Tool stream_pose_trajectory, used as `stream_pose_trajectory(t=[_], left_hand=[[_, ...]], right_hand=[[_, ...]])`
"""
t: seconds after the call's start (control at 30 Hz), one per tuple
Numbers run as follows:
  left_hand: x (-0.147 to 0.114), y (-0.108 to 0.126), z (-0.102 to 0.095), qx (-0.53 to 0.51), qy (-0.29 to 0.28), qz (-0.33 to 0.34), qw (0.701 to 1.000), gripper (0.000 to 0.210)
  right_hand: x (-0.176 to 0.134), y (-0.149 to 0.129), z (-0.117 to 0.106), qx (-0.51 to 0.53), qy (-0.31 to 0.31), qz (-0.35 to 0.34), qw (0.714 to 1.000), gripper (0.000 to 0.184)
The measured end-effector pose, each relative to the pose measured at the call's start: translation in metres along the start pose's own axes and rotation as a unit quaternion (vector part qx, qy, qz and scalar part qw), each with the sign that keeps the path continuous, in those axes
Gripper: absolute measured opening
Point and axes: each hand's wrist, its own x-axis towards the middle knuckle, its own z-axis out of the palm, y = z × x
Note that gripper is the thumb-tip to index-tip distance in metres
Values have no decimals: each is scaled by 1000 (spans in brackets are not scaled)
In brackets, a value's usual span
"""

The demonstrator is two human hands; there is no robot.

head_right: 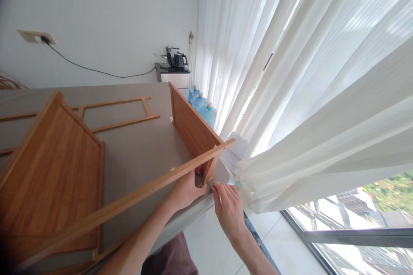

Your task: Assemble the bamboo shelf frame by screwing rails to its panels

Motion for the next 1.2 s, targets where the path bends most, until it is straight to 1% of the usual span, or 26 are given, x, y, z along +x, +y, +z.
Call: stream_pose_trajectory(t=[0.17, 0.47, 0.77, 1.2], left_hand=[[0, 5, -3, 3, 0, -3, 1000, 35], [0, 11, -7, 18, -11, -16, 1000, 35], [-1, 9, -4, -13, -10, -18, 1000, 40], [-1, 7, -4, -36, -11, -20, 999, 40]], right_hand=[[0, 0, -1, -8, 1, -24, 1000, 14], [0, 1, -1, -12, -6, -28, 999, 13], [4, -3, -6, -16, -20, -43, 999, 14], [3, -1, -6, -38, -22, -52, 998, 15]])
